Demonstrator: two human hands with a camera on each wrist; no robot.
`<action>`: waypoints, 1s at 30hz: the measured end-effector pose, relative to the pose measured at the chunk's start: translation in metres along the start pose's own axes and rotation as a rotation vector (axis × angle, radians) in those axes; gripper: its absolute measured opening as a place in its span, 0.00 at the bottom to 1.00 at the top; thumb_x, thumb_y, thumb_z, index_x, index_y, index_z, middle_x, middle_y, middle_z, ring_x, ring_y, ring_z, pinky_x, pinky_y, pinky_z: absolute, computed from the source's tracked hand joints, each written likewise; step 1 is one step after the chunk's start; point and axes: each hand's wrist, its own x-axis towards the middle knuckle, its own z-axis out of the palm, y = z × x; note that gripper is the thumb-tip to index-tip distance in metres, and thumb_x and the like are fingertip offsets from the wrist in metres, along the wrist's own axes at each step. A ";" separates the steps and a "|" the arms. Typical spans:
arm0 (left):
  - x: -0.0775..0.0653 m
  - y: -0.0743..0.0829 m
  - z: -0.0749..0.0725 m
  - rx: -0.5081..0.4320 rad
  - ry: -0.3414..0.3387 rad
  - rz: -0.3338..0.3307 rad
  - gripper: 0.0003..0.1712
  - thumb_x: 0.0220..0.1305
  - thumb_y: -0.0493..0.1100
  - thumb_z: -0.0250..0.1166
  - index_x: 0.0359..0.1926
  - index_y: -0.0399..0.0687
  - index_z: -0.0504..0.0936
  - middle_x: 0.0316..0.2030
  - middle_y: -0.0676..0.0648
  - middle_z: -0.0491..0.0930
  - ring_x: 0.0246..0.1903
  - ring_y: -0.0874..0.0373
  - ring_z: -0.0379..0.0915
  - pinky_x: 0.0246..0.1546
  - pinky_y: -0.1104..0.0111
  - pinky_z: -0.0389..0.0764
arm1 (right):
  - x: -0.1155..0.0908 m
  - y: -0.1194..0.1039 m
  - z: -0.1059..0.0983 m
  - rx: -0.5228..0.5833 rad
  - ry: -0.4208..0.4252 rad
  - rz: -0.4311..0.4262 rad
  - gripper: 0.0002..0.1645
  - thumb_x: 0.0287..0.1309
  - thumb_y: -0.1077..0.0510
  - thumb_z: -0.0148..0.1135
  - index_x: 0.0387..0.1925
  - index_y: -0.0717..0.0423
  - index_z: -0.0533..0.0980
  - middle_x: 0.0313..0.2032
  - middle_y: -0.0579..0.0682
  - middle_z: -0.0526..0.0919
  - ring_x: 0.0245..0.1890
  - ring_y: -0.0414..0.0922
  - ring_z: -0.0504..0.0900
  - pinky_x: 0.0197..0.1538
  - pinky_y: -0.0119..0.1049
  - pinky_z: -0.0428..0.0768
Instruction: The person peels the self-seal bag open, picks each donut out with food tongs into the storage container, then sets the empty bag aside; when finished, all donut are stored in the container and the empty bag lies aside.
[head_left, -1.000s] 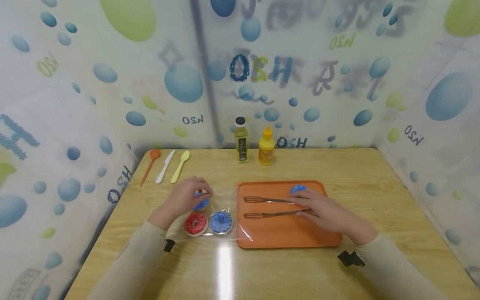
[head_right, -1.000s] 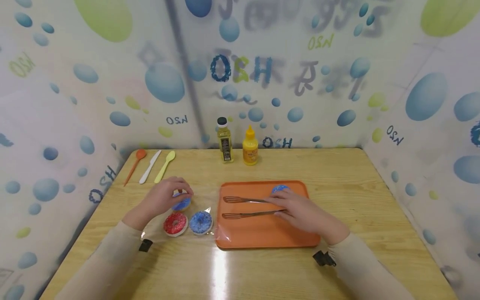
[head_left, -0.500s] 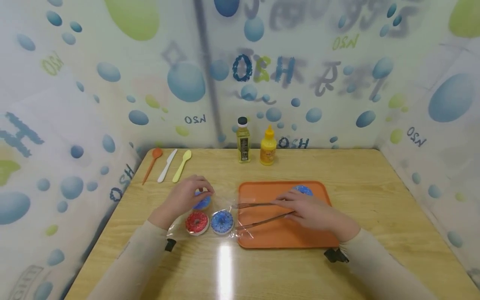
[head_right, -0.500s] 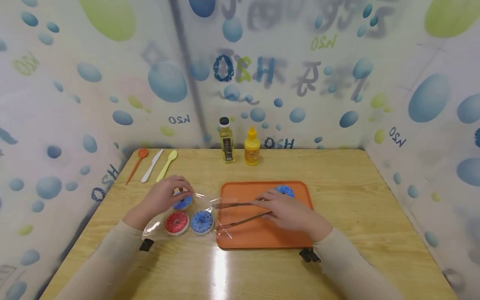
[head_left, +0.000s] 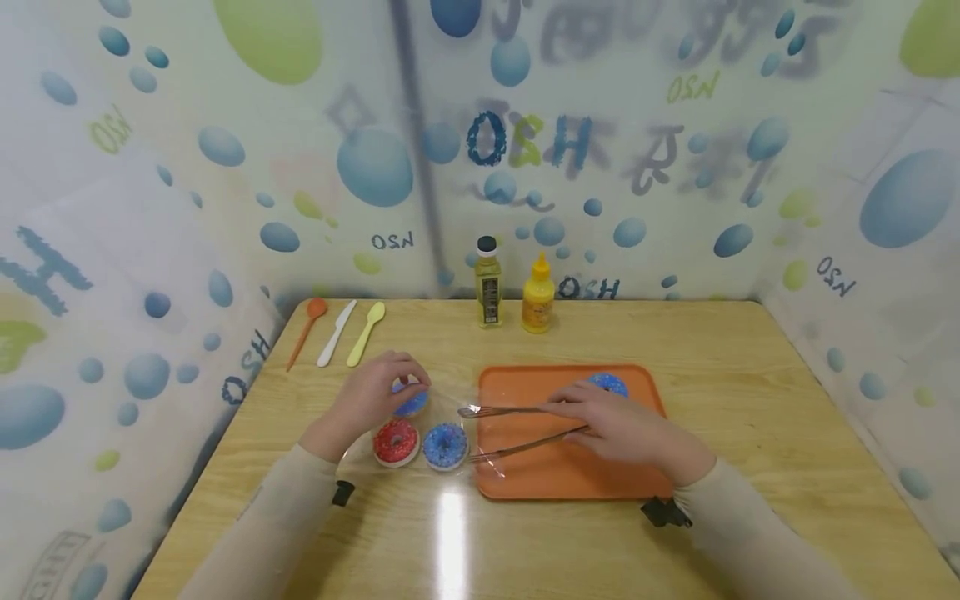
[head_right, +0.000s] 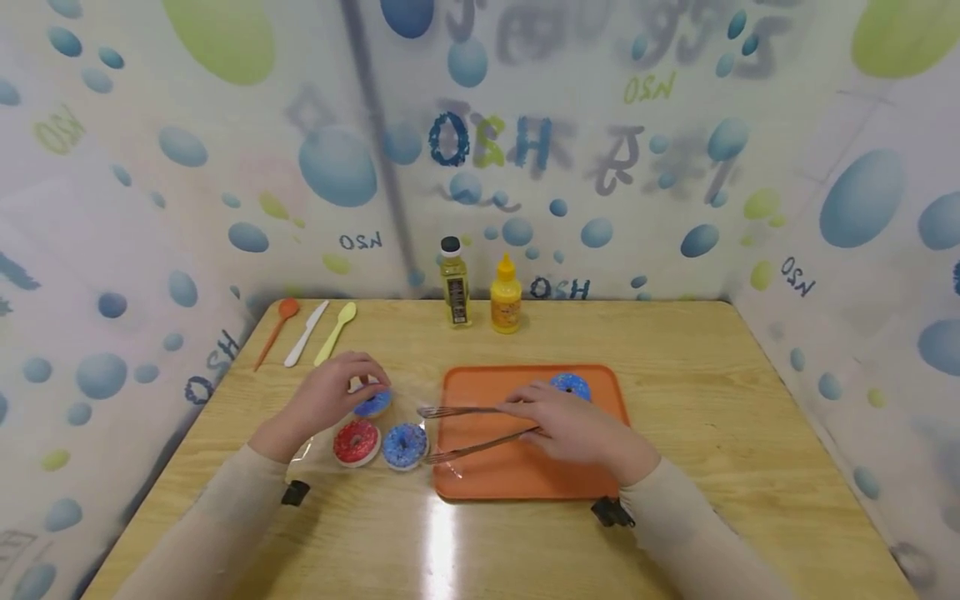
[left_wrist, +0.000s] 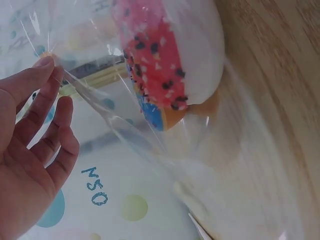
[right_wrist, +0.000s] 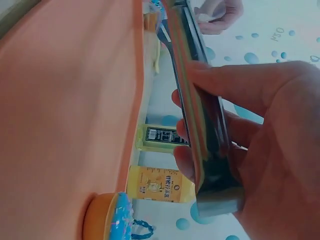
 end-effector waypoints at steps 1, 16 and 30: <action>0.000 0.000 0.000 0.000 0.002 -0.002 0.03 0.65 0.43 0.74 0.37 0.59 0.88 0.39 0.59 0.84 0.37 0.61 0.77 0.40 0.64 0.80 | 0.001 -0.001 0.000 0.004 -0.003 0.003 0.32 0.67 0.55 0.69 0.71 0.47 0.74 0.62 0.46 0.79 0.61 0.48 0.76 0.61 0.49 0.81; -0.003 0.000 0.001 -0.015 0.018 -0.013 0.03 0.65 0.43 0.74 0.39 0.55 0.89 0.38 0.58 0.85 0.36 0.61 0.77 0.38 0.65 0.79 | -0.016 0.001 -0.001 0.043 -0.009 0.035 0.31 0.70 0.54 0.66 0.71 0.46 0.73 0.62 0.45 0.78 0.60 0.46 0.77 0.59 0.48 0.81; -0.002 0.002 0.003 -0.022 0.009 -0.012 0.03 0.65 0.43 0.74 0.38 0.59 0.88 0.38 0.58 0.85 0.36 0.60 0.77 0.36 0.67 0.78 | 0.010 -0.004 0.010 -0.010 -0.019 -0.029 0.31 0.70 0.53 0.65 0.73 0.46 0.72 0.65 0.47 0.77 0.64 0.47 0.75 0.63 0.47 0.80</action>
